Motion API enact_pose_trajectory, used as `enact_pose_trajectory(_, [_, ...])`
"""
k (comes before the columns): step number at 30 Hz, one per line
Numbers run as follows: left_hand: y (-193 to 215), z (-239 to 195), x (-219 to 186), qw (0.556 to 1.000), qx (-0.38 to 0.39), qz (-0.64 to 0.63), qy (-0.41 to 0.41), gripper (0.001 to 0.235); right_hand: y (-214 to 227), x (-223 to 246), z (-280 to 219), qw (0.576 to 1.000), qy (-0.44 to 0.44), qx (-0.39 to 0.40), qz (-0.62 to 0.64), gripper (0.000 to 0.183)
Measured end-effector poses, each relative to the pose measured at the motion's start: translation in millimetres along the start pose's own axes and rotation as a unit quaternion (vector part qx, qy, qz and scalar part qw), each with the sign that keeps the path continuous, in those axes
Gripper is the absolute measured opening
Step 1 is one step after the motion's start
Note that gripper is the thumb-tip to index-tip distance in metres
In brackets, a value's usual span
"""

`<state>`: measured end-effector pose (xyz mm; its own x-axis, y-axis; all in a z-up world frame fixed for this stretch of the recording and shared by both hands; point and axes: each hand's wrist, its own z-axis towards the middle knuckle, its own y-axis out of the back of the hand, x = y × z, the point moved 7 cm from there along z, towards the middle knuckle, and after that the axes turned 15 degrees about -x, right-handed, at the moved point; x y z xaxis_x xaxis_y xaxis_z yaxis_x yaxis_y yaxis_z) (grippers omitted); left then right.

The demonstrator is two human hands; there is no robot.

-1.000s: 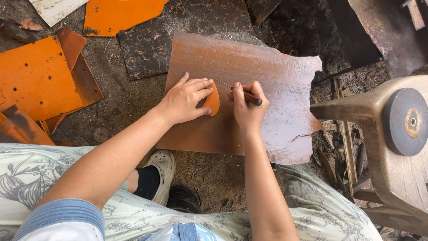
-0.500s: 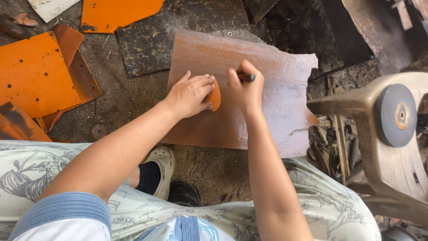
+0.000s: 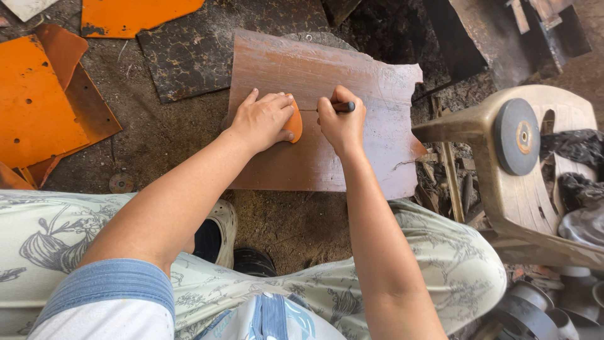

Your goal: The person uses a pointed awl to cut a small orange leather piece from a larger sheet. They hold the piece steady with one hand and trace its outline with the awl in the other, then lift the cut piece.

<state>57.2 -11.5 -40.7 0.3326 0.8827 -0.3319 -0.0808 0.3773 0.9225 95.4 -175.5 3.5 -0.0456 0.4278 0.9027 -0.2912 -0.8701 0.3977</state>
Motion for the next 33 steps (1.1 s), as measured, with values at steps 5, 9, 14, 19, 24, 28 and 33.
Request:
enact_pose_trajectory(5, [-2.6, 2.1, -0.2, 1.000, -0.002, 0.003, -0.008, 0.060, 17.7, -10.0, -33.9, 0.996, -0.071, -0.035, 0.050, 0.030])
enact_pose_trajectory(9, [-2.9, 2.4, -0.5, 1.000, 0.001, 0.008, -0.007, 0.060, 27.9, -12.5, -65.0, 0.991, -0.099, -0.080, 0.052, 0.030])
enact_pose_trajectory(14, [-3.1, 2.8, 0.7, 1.000, 0.015, 0.008, 0.001, 0.061, 31.3, -12.6, -103.6, 0.986, -0.096, -0.112, 0.073, 0.029])
enact_pose_trajectory(19, [-0.7, 3.6, -1.7, 0.999, 0.032, 0.007, 0.016, 0.063, 25.9, -14.3, -127.3, 0.985, -0.088, -0.120, 0.089, 0.031])
enact_pose_trajectory(24, [0.7, 8.5, 1.6, 0.997, 0.064, -0.011, 0.047, 0.058, 42.5, -24.1, -120.0, 0.974, -0.120, -0.141, 0.131, 0.028])
enact_pose_trajectory(28, [1.4, 13.0, 2.1, 0.998, 0.044, -0.014, 0.036, 0.043, 34.1, -21.9, -118.4, 0.978, -0.088, -0.101, 0.157, 0.028])
enact_pose_trajectory(33, [-0.5, 15.7, 3.3, 0.999, 0.030, -0.010, 0.043, 0.044, 9.3, -14.5, -122.9, 0.985, -0.050, -0.073, 0.150, 0.034])
